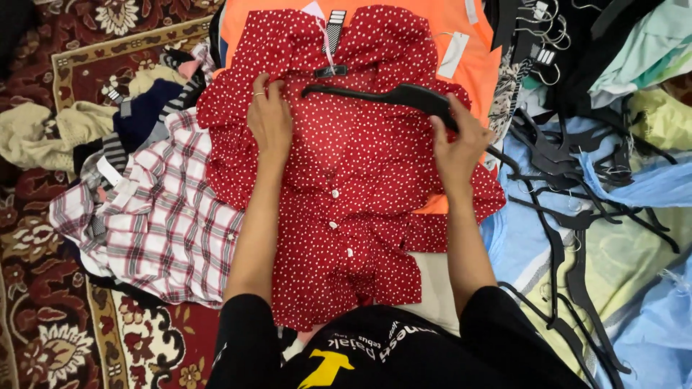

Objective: Organizing a pile of clothes by placing individual shirts on hangers and buttoning them.

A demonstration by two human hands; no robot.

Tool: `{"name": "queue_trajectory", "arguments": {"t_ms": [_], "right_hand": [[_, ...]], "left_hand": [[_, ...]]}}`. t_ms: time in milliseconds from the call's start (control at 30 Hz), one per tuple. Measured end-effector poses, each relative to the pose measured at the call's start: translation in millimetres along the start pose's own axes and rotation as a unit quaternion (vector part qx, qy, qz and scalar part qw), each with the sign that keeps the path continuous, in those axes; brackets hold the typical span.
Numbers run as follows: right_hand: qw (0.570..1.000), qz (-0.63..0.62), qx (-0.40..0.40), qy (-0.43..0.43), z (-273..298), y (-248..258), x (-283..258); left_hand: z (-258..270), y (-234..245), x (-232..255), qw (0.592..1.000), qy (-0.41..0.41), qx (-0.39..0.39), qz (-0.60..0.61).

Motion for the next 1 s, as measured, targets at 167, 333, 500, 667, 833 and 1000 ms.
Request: {"name": "queue_trajectory", "arguments": {"t_ms": [167, 333, 500, 667, 833, 1000], "right_hand": [[0.998, -0.053, -0.034, -0.015, -7.1, -36.1, -31.9], [0.997, -0.060, -0.025, 0.030, -7.1, -71.1, -76.9], [0.992, -0.110, -0.030, 0.053, 8.8, -90.2, -125.9], [0.983, -0.169, -0.023, 0.066, 24.5, -109.1, -120.1], [0.975, -0.192, -0.008, 0.108, 29.2, -103.4, -123.6], [0.973, -0.122, 0.144, 0.134, 40.2, -93.3, -119.3]], "left_hand": [[-11.7, 58.2, 27.0, 0.994, 0.010, -0.018, 0.107], [-3.6, 90.7, 55.5, 0.974, 0.029, -0.034, 0.220], [14.2, 116.8, 90.8, 0.950, 0.036, -0.056, 0.306], [15.6, 151.2, 81.6, 0.977, -0.020, -0.032, 0.209], [19.8, 140.8, 56.2, 0.996, -0.078, -0.013, -0.034], [27.4, 112.2, 8.6, 0.999, -0.016, -0.029, 0.024]]}}
Point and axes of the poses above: each hand's wrist, its own z-axis away from the middle knuckle, its own y-axis out of the back of the hand, x = y × z, the point moved 5 cm from there along -z, towards the middle knuckle, and after that the axes turned 6 degrees about z, right-handed, at the moved point
